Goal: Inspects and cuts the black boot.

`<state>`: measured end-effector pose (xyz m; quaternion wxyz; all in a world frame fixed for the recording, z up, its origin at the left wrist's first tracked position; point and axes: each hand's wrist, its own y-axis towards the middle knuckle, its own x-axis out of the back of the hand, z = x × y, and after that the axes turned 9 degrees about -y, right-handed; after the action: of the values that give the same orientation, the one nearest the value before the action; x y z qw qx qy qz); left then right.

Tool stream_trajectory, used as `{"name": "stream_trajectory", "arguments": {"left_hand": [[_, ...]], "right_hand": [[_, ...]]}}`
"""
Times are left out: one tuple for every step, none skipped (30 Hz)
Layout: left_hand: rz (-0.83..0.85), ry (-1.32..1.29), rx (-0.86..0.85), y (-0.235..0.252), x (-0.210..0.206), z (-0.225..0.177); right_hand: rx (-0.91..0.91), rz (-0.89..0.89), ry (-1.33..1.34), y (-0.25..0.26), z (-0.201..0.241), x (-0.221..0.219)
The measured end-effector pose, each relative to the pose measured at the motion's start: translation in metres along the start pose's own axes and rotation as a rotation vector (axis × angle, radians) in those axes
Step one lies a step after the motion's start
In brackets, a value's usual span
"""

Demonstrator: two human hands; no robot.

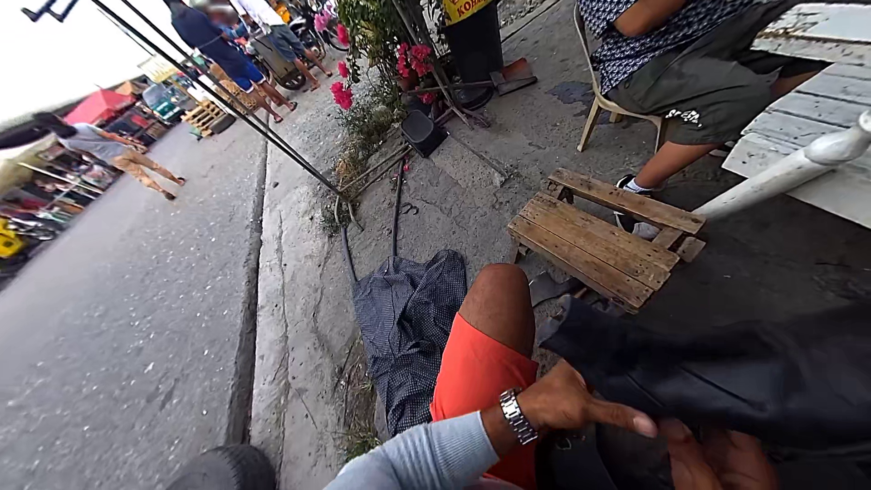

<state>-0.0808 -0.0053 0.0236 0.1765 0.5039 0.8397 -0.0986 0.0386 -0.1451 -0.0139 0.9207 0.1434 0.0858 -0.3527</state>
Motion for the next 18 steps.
{"name": "stream_trajectory", "arguments": {"left_hand": [[0.002, -0.01, -0.009, 0.007, -0.002, -0.002], [0.006, -0.014, -0.014, 0.012, -0.003, -0.004], [0.003, -0.005, -0.019, 0.017, -0.005, -0.004], [0.007, 0.015, -0.035, 0.021, -0.004, -0.004], [0.006, 0.032, -0.054, 0.023, -0.002, -0.003], [-0.008, 0.041, -0.075, 0.025, 0.001, -0.003], [-0.026, 0.047, -0.094, 0.025, 0.006, -0.004], [-0.071, 0.059, -0.116, 0.026, 0.014, -0.009], [-0.139, 0.095, -0.148, 0.028, 0.025, -0.016], [-0.21, 0.165, -0.181, 0.031, 0.038, -0.027], [-0.292, 0.274, -0.216, 0.034, 0.051, -0.042], [-0.373, 0.404, -0.251, 0.035, 0.063, -0.056], [-0.408, 0.537, -0.254, 0.033, 0.071, -0.069], [-0.357, 0.659, -0.218, 0.031, 0.074, -0.081], [-0.244, 0.783, -0.17, 0.031, 0.073, -0.092], [-0.105, 0.909, -0.108, 0.033, 0.07, -0.101], [0.025, 1.011, -0.04, 0.037, 0.068, -0.106], [0.122, 1.067, 0.014, 0.041, 0.069, -0.107]], "right_hand": [[0.005, -0.021, -0.002, 0.002, -0.001, -0.003], [-0.004, -0.051, 0.019, 0.005, -0.002, -0.004], [-0.022, -0.082, 0.053, 0.007, -0.004, -0.006], [-0.044, -0.109, 0.077, 0.009, -0.006, -0.008], [-0.062, -0.129, 0.09, 0.01, -0.009, -0.01], [-0.071, -0.144, 0.092, 0.009, -0.013, -0.011], [-0.067, -0.152, 0.087, 0.009, -0.016, -0.011], [-0.06, -0.158, 0.083, 0.009, -0.019, -0.009], [-0.053, -0.154, 0.074, 0.009, -0.023, -0.005], [-0.051, -0.145, 0.063, 0.009, -0.026, -0.002], [-0.041, -0.137, 0.054, 0.009, -0.029, 0.001], [-0.03, -0.128, 0.04, 0.009, -0.032, 0.004], [-0.025, -0.12, 0.014, 0.009, -0.033, 0.005], [-0.026, -0.114, -0.016, 0.01, -0.032, 0.005], [-0.033, -0.104, -0.047, 0.011, -0.03, 0.003], [-0.039, -0.087, -0.087, 0.011, -0.029, 0.001], [-0.044, -0.064, -0.108, 0.011, -0.03, -0.001], [-0.05, -0.029, -0.116, 0.012, -0.034, -0.003]]}}
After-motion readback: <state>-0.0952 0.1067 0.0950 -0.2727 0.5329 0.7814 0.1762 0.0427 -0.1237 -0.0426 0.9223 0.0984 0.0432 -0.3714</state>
